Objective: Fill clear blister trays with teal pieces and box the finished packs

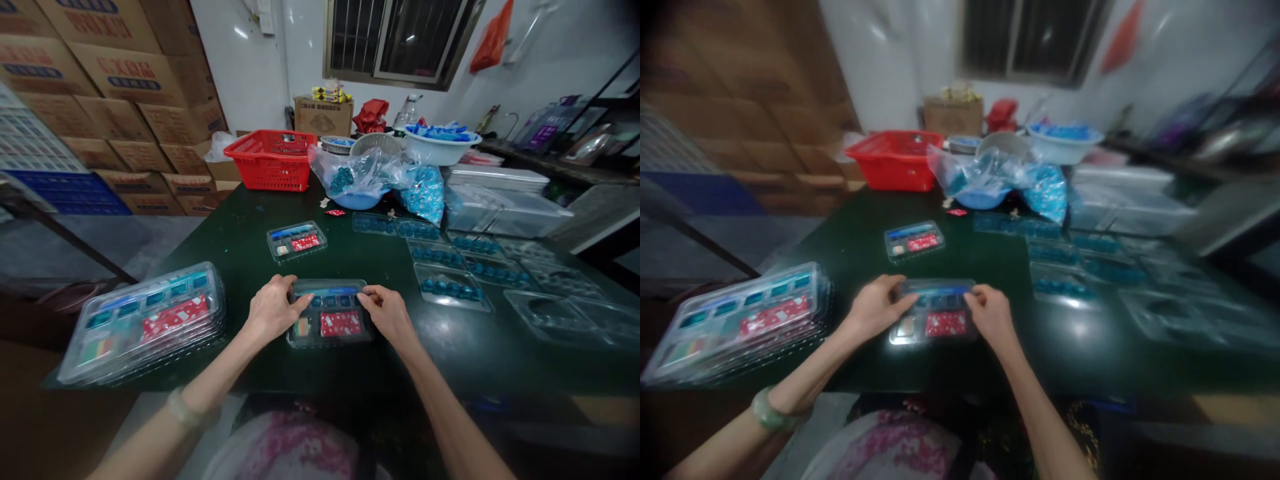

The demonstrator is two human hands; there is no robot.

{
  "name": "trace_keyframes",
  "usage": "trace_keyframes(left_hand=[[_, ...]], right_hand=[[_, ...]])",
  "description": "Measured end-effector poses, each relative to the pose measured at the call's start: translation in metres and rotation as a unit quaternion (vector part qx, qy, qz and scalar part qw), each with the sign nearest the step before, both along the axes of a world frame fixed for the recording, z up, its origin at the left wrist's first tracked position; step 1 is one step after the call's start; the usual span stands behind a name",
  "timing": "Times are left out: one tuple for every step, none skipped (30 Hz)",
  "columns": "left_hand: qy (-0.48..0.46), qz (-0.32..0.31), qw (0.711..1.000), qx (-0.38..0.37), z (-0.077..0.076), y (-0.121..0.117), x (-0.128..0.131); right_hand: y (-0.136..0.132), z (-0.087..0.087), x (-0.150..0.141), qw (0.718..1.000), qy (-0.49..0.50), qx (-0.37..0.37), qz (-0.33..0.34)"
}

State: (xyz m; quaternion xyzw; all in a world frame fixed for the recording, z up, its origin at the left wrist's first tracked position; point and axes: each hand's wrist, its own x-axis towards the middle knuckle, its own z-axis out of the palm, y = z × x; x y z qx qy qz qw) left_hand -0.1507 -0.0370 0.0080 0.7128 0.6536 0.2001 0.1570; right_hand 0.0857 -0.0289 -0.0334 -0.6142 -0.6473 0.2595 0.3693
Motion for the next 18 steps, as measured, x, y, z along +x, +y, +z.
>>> trace_keyframes(left_hand=[[0.030, 0.008, 0.999, 0.007, -0.001, 0.000, 0.000], [0.050, 0.014, 0.999, 0.012, -0.003, 0.000, -0.001], [0.061, 0.018, 0.998, 0.019, -0.004, 0.000, -0.001], [0.069, 0.021, 0.997, 0.028, -0.005, 0.000, -0.001], [0.079, 0.022, 0.996, 0.042, -0.006, 0.001, -0.001], [0.091, 0.020, 0.994, 0.058, -0.007, 0.001, -0.001], [0.104, 0.012, 0.992, 0.074, -0.007, 0.001, 0.000], [0.115, 0.000, 0.989, 0.092, -0.006, 0.000, 0.002], [0.121, -0.018, 0.986, 0.110, -0.004, -0.002, 0.005], [0.120, -0.045, 0.984, 0.125, -0.002, -0.004, 0.008], [0.115, -0.079, 0.981, 0.133, 0.000, -0.006, 0.013], [0.109, -0.117, 0.978, 0.132, 0.002, -0.009, 0.018], [0.107, -0.155, 0.974, 0.122, 0.003, -0.010, 0.023], [0.112, -0.191, 0.970, 0.104, 0.004, -0.011, 0.028], [0.122, -0.221, 0.964, 0.084, 0.005, -0.011, 0.033], [0.134, -0.244, 0.958, 0.065, 0.005, -0.010, 0.038], [0.144, -0.260, 0.954, 0.049, 0.004, -0.008, 0.041], [0.151, -0.268, 0.951, 0.039, 0.004, -0.007, 0.044]], right_hand=[[0.000, -0.002, 0.000, 1.000, -0.007, -0.002, -0.004], [-0.001, -0.004, -0.001, 1.000, -0.015, -0.004, -0.009], [-0.001, -0.005, -0.001, 1.000, -0.022, -0.005, -0.014], [-0.001, -0.006, -0.002, 0.999, -0.028, -0.006, -0.019], [-0.001, -0.006, -0.003, 0.999, -0.034, -0.006, -0.024], [-0.001, -0.007, -0.003, 0.999, -0.039, -0.004, -0.030], [-0.001, -0.008, -0.004, 0.998, -0.044, -0.002, -0.034], [-0.001, -0.008, -0.004, 0.998, -0.046, 0.000, -0.037], [-0.001, -0.009, -0.003, 0.998, -0.045, 0.004, -0.040], [-0.002, -0.010, -0.003, 0.998, -0.037, 0.008, -0.042], [-0.002, -0.011, -0.002, 0.999, -0.022, 0.011, -0.045], [-0.003, -0.011, -0.001, 0.999, 0.000, 0.014, -0.051], [-0.003, -0.012, 0.001, 0.998, 0.026, 0.015, -0.058], [-0.004, -0.013, 0.002, 0.996, 0.055, 0.015, -0.065], [-0.004, -0.013, 0.003, 0.994, 0.082, 0.015, -0.070], [-0.005, -0.014, 0.004, 0.992, 0.104, 0.014, -0.075], [-0.005, -0.014, 0.005, 0.990, 0.121, 0.014, -0.078], [-0.006, -0.014, 0.006, 0.988, 0.132, 0.011, -0.079]])
